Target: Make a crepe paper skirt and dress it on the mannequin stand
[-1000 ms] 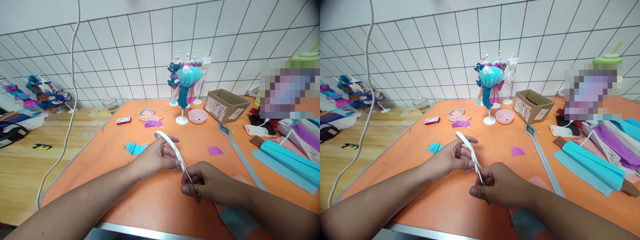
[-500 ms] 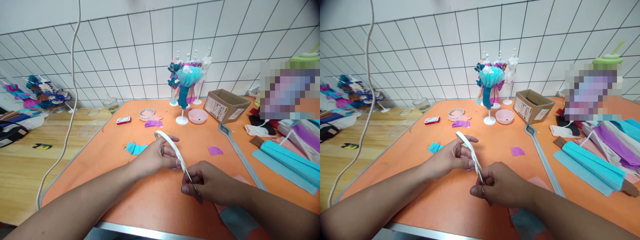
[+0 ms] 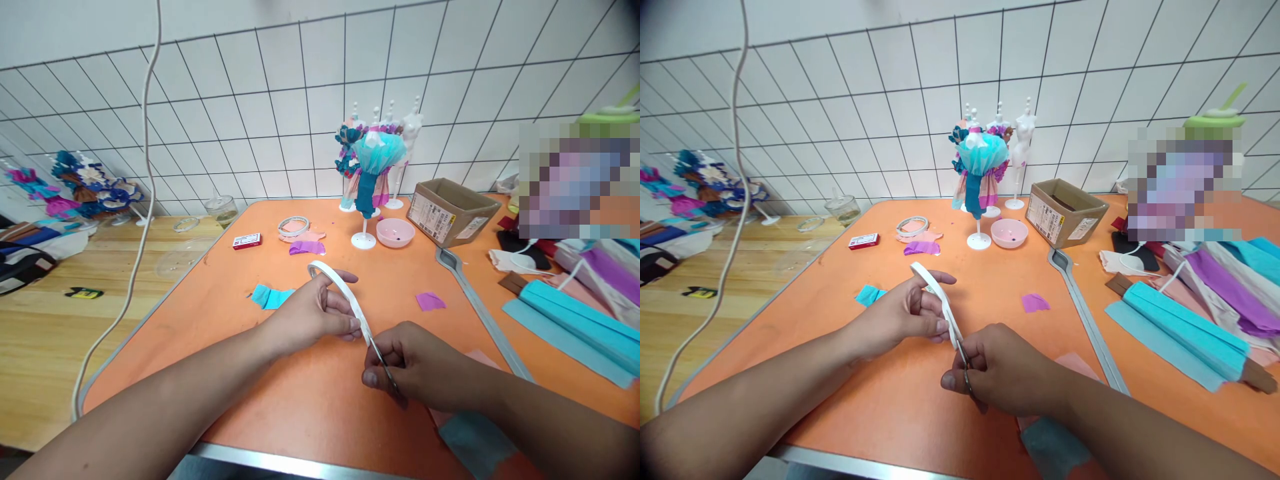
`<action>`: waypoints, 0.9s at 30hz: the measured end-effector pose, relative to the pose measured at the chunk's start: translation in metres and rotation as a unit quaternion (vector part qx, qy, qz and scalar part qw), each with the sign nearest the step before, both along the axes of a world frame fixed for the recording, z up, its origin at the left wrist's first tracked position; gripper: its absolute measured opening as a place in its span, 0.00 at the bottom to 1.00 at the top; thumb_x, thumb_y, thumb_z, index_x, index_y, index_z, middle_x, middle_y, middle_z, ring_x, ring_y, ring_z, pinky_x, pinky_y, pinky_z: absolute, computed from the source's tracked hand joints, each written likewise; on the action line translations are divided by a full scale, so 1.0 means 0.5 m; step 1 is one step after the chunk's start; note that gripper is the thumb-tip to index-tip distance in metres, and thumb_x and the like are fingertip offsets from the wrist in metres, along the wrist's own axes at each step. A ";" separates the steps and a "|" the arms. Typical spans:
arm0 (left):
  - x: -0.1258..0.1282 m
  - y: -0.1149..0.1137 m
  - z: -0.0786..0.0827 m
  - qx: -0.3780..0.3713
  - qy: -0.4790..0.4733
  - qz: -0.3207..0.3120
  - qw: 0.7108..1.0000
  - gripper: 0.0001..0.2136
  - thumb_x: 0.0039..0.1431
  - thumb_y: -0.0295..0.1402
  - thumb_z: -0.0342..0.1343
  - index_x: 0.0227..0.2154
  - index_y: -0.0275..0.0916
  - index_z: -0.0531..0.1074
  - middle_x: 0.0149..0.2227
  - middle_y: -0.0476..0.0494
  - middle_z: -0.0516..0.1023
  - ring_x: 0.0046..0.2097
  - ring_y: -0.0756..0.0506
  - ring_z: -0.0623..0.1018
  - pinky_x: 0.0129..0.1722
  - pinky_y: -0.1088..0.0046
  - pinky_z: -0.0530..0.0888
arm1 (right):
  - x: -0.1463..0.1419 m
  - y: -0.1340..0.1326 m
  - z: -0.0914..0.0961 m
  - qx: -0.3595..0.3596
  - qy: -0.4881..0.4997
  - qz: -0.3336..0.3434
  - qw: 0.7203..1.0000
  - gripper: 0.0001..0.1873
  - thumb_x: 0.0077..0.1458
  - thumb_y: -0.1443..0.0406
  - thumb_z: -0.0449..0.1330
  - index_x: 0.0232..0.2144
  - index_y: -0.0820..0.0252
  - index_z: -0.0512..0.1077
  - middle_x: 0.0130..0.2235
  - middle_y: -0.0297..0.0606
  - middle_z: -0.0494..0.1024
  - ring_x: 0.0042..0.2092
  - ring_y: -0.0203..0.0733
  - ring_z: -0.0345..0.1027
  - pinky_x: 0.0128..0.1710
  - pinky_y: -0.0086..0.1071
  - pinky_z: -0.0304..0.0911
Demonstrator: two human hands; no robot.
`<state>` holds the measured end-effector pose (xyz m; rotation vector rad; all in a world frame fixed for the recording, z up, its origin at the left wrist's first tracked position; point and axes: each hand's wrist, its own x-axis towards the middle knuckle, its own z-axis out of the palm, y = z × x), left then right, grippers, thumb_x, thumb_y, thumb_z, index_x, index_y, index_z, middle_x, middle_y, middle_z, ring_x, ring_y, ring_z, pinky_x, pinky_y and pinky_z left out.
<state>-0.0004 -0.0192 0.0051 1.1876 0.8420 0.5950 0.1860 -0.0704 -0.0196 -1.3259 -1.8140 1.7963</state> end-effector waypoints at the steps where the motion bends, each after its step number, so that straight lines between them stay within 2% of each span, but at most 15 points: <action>1: 0.000 0.000 0.000 0.000 0.000 0.001 1.000 0.29 0.44 0.22 0.63 0.50 0.36 0.58 0.25 0.50 0.75 0.27 0.49 0.76 0.30 0.70 0.72 | -0.001 0.000 0.000 -0.001 0.000 0.000 1.000 0.11 0.51 0.60 0.59 0.22 0.61 0.68 0.16 0.28 0.67 0.19 0.31 0.60 0.20 0.23 0.53; 8: -0.002 0.000 -0.001 0.000 -0.001 -0.004 1.000 0.29 0.44 0.23 0.64 0.50 0.37 0.58 0.25 0.51 0.75 0.27 0.48 0.76 0.30 0.69 0.73 | 0.000 0.003 -0.005 0.003 -0.015 0.006 1.000 0.11 0.51 0.59 0.59 0.23 0.61 0.69 0.17 0.29 0.67 0.20 0.31 0.59 0.20 0.23 0.52; 11: -0.003 0.002 -0.002 0.001 -0.007 -0.018 1.000 0.29 0.45 0.24 0.63 0.50 0.37 0.58 0.26 0.49 0.76 0.27 0.48 0.76 0.30 0.70 0.72 | 0.007 0.003 -0.012 0.014 -0.001 0.011 1.000 0.12 0.51 0.58 0.60 0.26 0.61 0.70 0.20 0.30 0.70 0.22 0.32 0.61 0.22 0.24 0.54; 16: -0.008 0.010 -0.006 -0.040 -0.022 -0.048 0.998 0.31 0.44 0.23 0.64 0.51 0.37 0.58 0.26 0.48 0.77 0.27 0.49 0.76 0.31 0.70 0.73 | 0.013 -0.001 -0.011 0.009 0.039 0.022 0.999 0.13 0.51 0.56 0.61 0.27 0.61 0.70 0.24 0.32 0.72 0.27 0.35 0.66 0.27 0.25 0.58; 21: -0.017 0.016 0.000 -0.090 -0.032 -0.049 0.994 0.30 0.42 0.22 0.64 0.51 0.37 0.62 0.30 0.45 0.78 0.29 0.49 0.78 0.31 0.70 0.73 | 0.016 -0.002 -0.007 0.023 0.000 0.017 1.000 0.14 0.54 0.55 0.58 0.27 0.61 0.70 0.23 0.32 0.72 0.26 0.34 0.65 0.27 0.26 0.58; 25: -0.022 0.020 0.015 -0.086 -0.054 -0.049 0.994 0.31 0.44 0.21 0.63 0.52 0.38 0.60 0.30 0.47 0.78 0.30 0.49 0.78 0.32 0.71 0.73 | 0.023 0.000 -0.022 0.069 -0.040 0.024 0.997 0.15 0.53 0.54 0.58 0.26 0.61 0.71 0.24 0.33 0.72 0.26 0.33 0.62 0.26 0.25 0.56; 27: -0.024 0.023 0.017 -0.080 -0.057 -0.043 0.994 0.31 0.45 0.21 0.62 0.53 0.38 0.60 0.31 0.47 0.78 0.30 0.49 0.78 0.33 0.71 0.73 | 0.023 0.000 -0.026 0.069 -0.041 0.026 0.996 0.14 0.52 0.54 0.59 0.28 0.60 0.72 0.25 0.32 0.71 0.26 0.33 0.61 0.25 0.25 0.56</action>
